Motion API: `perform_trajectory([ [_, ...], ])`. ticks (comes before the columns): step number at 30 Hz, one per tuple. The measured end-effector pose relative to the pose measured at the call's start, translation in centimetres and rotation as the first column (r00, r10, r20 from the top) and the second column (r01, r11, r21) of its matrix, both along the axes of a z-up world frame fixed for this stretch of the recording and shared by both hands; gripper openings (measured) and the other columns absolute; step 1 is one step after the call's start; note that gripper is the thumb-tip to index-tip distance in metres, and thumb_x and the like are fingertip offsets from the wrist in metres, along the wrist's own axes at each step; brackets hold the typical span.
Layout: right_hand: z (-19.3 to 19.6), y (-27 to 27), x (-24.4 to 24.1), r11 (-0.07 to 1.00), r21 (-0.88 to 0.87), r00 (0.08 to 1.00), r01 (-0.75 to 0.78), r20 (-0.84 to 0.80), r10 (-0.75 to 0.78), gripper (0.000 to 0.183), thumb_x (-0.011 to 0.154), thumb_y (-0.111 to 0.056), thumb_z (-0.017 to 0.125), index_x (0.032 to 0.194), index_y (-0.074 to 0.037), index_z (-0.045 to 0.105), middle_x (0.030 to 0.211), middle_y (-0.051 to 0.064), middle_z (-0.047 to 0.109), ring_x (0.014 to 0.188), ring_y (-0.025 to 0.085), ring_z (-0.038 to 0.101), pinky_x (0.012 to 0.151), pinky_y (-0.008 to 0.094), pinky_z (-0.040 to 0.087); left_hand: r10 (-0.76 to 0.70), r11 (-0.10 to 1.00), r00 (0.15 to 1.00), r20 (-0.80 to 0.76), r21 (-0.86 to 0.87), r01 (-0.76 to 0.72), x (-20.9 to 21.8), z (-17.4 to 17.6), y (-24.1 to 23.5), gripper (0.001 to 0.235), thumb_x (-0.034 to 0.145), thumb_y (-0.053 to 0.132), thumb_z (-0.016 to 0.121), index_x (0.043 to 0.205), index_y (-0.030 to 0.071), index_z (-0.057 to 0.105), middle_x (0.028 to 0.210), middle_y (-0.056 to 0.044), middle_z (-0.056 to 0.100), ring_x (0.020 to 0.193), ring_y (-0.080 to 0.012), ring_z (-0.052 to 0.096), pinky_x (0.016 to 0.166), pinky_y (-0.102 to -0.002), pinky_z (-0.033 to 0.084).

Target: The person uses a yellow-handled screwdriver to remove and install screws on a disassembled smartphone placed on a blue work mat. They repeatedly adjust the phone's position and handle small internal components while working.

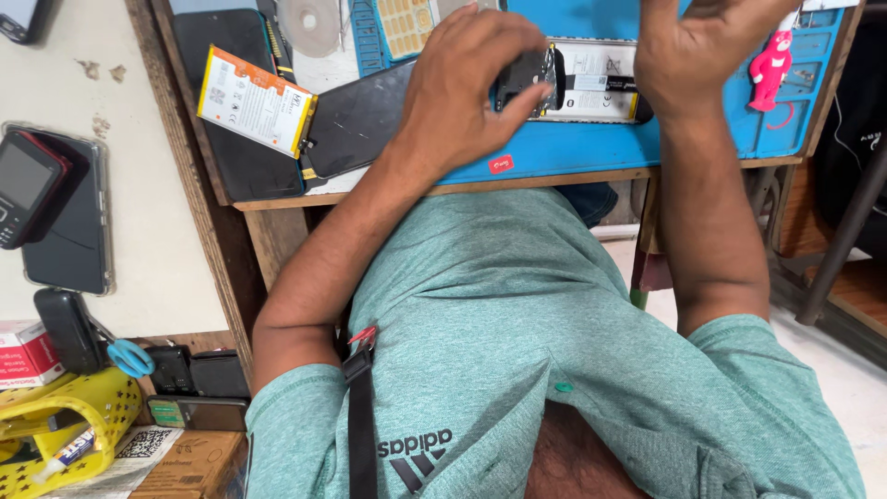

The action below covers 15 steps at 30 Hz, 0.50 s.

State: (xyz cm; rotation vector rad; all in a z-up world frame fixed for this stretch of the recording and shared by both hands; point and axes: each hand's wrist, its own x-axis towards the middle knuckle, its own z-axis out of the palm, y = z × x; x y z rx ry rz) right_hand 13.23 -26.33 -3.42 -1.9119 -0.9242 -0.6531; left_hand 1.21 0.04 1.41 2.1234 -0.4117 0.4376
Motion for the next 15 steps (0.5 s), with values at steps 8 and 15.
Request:
perform_trajectory([
  [8, 4.4, 2.4, -2.4, 0.963, 0.175, 0.961, -0.206, -0.150, 0.233, 0.105, 0.112, 0.007, 0.072, 0.158, -0.042, -0.008, 0.106, 0.022, 0.065, 0.082, 0.029, 0.068, 0.076, 0.035, 0.062, 0.129, 0.986, 0.991, 0.030, -0.115, -0.124, 2.0, 0.7, -1.0, 0.027, 0.092, 0.022, 0.083, 0.114, 0.010, 0.072, 0.100, -0.005, 0.074, 0.093, -0.0239, 0.072, 0.086, -0.039, 0.053],
  [15, 8.3, 4.8, -4.1, 0.955, 0.123, 0.956, -0.269, -0.085, 0.280, 0.087, 0.110, 0.002, 0.070, 0.159, -0.029, 0.005, 0.112, 0.024, 0.068, 0.095, 0.032, 0.075, 0.088, 0.040, 0.071, 0.157, 0.978, 0.987, 0.027, -0.144, -0.152, 1.3, 1.9, -1.5, 0.014, 0.092, 0.024, 0.078, 0.101, 0.014, 0.077, 0.098, -0.002, 0.077, 0.087, -0.0232, 0.072, 0.083, -0.038, 0.052],
])
